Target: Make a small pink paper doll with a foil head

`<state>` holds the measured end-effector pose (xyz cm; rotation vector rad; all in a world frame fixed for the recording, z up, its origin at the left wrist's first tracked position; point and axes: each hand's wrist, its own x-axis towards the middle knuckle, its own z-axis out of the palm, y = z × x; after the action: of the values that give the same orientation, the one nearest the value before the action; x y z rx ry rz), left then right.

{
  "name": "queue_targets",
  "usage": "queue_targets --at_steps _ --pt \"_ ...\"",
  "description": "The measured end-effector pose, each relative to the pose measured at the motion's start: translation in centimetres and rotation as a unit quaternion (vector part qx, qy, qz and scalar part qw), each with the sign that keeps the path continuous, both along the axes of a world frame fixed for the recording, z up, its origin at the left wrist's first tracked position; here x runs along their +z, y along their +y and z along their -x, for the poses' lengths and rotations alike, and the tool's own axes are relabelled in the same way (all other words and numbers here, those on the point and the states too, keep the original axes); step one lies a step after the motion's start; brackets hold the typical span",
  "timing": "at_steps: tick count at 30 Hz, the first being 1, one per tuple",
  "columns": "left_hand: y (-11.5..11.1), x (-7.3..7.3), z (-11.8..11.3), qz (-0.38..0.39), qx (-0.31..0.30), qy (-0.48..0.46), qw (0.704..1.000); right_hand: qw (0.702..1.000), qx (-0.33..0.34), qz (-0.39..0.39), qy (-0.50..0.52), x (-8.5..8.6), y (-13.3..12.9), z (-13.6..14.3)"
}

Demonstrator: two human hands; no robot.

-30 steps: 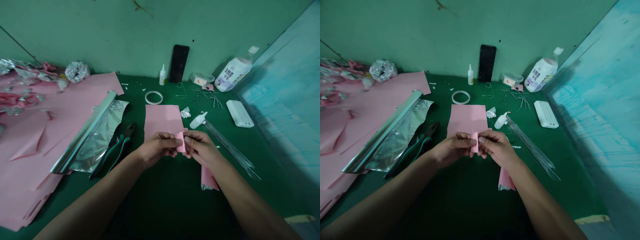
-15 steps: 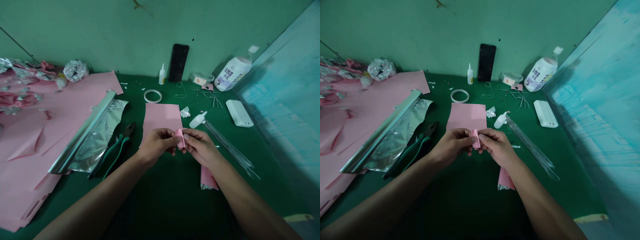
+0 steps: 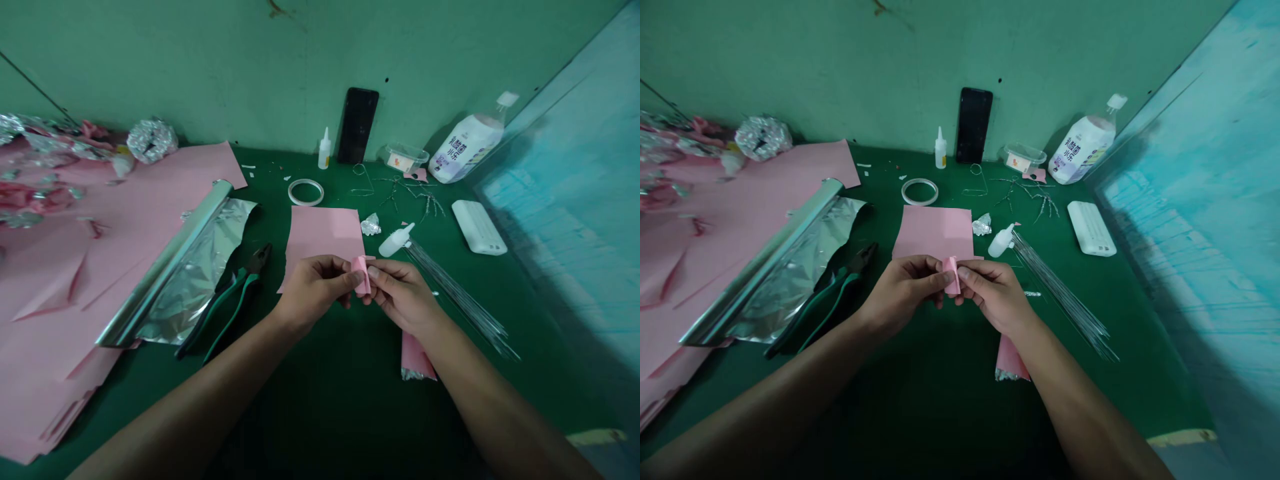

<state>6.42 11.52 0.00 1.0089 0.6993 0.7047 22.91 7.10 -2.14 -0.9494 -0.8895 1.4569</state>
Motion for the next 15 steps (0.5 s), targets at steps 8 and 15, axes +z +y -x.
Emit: queue_targets --at_steps 8,15 --pt "-0.51 0.52 -0.18 -0.081 0.065 0.047 0.994 0.995 -0.068 -0.019 -0.069 -0.56 -0.27 0.26" --pt "-0.67 0.56 0.13 -0.135 0.051 0.051 0.988 0.993 -0.086 -0.032 -0.068 -0.64 -0.29 0.45"
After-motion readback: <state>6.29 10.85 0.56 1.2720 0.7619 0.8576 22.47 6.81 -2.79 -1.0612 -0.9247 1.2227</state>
